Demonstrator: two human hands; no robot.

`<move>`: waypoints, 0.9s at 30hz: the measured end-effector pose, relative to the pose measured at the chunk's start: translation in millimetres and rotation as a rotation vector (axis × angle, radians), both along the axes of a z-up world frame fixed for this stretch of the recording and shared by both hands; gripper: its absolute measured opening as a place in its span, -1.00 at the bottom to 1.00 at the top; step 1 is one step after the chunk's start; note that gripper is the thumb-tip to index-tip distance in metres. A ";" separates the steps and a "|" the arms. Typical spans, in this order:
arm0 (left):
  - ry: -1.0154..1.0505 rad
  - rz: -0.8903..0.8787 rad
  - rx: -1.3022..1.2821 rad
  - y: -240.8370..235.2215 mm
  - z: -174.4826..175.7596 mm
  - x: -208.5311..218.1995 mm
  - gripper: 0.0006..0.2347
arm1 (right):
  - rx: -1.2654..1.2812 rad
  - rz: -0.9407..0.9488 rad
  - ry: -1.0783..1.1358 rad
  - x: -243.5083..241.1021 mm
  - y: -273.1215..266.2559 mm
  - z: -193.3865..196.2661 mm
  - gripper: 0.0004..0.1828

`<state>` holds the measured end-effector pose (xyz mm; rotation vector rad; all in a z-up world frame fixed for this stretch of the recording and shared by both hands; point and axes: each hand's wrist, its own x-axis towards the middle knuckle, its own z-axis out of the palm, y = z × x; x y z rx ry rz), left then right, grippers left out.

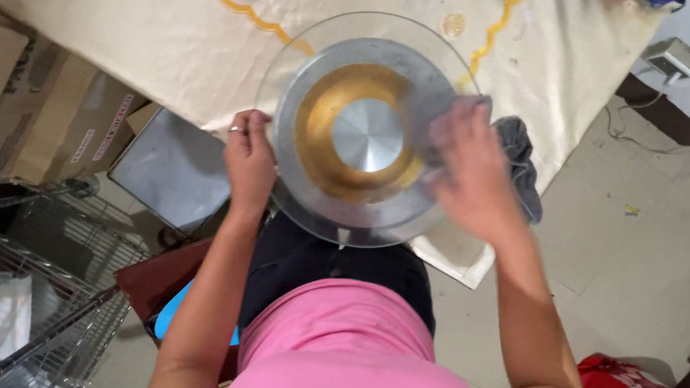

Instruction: Cleaning various cake decorating equipment including a turntable and glass plate with a rag.

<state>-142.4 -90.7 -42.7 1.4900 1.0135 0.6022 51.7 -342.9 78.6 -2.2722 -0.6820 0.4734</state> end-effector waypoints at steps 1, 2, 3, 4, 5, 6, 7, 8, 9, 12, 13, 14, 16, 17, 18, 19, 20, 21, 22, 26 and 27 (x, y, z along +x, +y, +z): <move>-0.002 0.008 0.002 -2.0 1.9 1.7 -0.77 | 0.002 0.008 -0.002 -1.8 9.2 -6.0 -0.22; 0.005 0.029 -0.022 -3.5 3.7 3.7 -0.78 | -0.087 0.243 -0.313 -3.3 18.8 -12.2 -0.16; 0.016 0.052 -0.048 -5.7 5.4 5.2 -0.78 | -0.174 0.480 -0.620 -4.9 28.2 -18.4 -0.01; 0.016 0.062 -0.048 -6.9 0.9 4.6 -0.78 | -0.171 0.490 -0.621 8.3 35.6 -33.2 -0.01; -0.010 0.044 0.078 -7.2 -2.9 3.6 -0.78 | -0.309 0.383 -0.552 20.8 43.6 -48.1 -0.14; -0.034 0.023 0.205 -7.7 -6.9 3.2 -0.77 | -0.443 0.274 -0.482 33.6 51.7 -63.2 -0.27; -0.031 0.032 0.206 -8.8 -4.0 4.3 -0.77 | -0.439 0.282 -0.482 45.6 62.9 -80.3 -0.27; -0.013 0.027 0.145 -10.0 -1.5 6.1 -0.77 | -0.320 0.254 -0.471 57.9 74.2 -97.8 -0.35; 0.009 0.018 0.082 -11.8 1.2 5.5 -0.76 | -0.204 0.224 -0.452 67.1 84.2 -115.7 -0.42; 0.004 0.026 0.067 -16.1 0.5 6.2 -0.77 | -0.048 0.239 -0.551 31.7 147.5 -93.4 -0.12; 0.007 0.027 0.063 -17.4 -2.3 6.4 -0.77 | -0.051 0.242 -0.547 12.5 167.8 -93.7 -0.12; -0.010 0.032 0.052 -19.2 -5.0 6.6 -0.77 | -0.010 0.285 -0.488 -6.8 187.6 -94.1 -0.04; -0.018 0.036 0.036 -24.8 -6.3 2.8 -0.77 | 0.027 0.326 -0.419 -43.0 202.6 -98.3 0.04; -0.181 0.035 -0.045 -22.7 -5.2 5.4 -0.79 | 0.049 0.467 -0.499 -53.6 203.4 -100.7 -0.03; -0.342 0.034 -0.128 -20.8 -3.8 8.2 -0.79 | 0.071 0.609 -0.579 -64.1 204.2 -102.9 -0.10; -0.348 0.033 -0.124 -20.8 -9.0 8.9 -0.79 | 0.073 0.609 -0.586 -42.6 203.0 -103.8 -0.10; -0.235 0.047 0.002 -20.9 -14.6 9.7 -0.79 | -0.081 0.566 -0.504 -21.1 201.5 -104.9 -0.10; -0.106 0.062 0.117 -26.8 -19.5 3.3 -0.78 | -0.240 0.525 -0.403 -6.3 194.5 -107.3 -0.10; -0.098 0.062 0.111 -28.0 -17.6 1.7 -0.78 | -0.244 0.527 -0.394 15.2 179.3 -107.2 -0.10; -0.040 0.081 -0.029 -18.2 -15.1 11.6 -0.76 | -0.238 0.035 -0.582 74.7 165.4 -119.2 -0.10; -0.063 0.061 0.005 -18.3 -15.5 10.2 -0.77 | -0.204 -0.087 -0.644 75.2 167.4 -128.2 -0.02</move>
